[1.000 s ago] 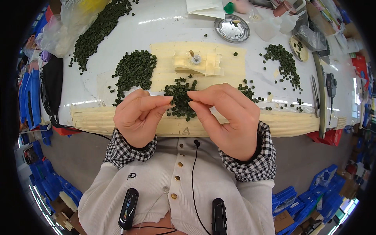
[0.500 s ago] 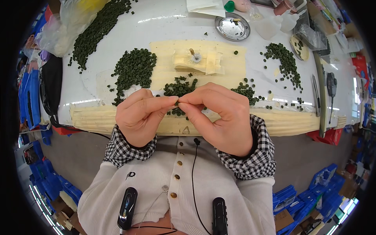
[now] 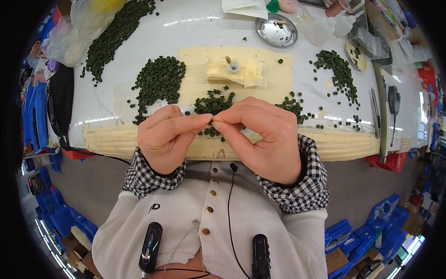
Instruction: Manually sorting and inspecting small green components at a factory workbench.
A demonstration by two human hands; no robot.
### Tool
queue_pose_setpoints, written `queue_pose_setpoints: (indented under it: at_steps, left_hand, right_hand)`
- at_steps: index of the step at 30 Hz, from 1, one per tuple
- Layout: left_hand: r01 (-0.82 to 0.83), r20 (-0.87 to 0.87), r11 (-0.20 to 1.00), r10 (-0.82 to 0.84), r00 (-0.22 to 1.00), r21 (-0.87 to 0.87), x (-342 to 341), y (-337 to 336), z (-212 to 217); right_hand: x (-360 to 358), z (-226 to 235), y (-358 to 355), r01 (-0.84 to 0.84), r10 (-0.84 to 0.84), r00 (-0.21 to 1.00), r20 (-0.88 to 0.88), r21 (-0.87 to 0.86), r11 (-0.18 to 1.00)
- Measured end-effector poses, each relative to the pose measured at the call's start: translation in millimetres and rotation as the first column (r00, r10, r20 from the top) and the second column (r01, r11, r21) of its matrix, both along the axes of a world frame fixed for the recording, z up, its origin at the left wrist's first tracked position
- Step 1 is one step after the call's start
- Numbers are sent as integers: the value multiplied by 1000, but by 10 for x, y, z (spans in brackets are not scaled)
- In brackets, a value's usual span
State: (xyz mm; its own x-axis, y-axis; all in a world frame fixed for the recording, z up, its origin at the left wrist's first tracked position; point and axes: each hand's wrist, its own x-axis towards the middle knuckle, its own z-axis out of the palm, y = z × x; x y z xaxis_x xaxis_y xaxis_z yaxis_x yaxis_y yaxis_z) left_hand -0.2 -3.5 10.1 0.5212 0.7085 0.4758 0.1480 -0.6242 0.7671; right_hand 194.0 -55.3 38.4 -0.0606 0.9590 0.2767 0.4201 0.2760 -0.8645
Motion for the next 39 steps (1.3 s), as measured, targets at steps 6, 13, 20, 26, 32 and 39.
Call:
queue_pose_setpoints:
  at_steps: [6,13,20,26,32,39]
  left_hand:
    - [-45,-9,999,45,999,-24,33,-14,46]
    - [-146,-17,988,145,989,-53,66,-29,46]
    - [-232,-44,965,228,973,-123,105,-47,53]
    - [-177,-32,980,175,984,-96,80,-7,16]
    - [-149,-5,981,150,989,-121,70,-7,4]
    - [-83,49,982,92,995,-171,53,-28,45]
  right_hand:
    - [-8,11,-15,28,-28,1000,10,-3,1000]
    - [253,51,-115,256,-265,949,172,71,964]
    - [415,-87,-244,192,-228,853,470,124,974]
    - [409,-148,-260,145,-223,770,597,178,973]
    - [326,-79,-228,197,-254,863,436,173,965]
    - [-6,-110,-169,21,-204,800,-564,-312,950]
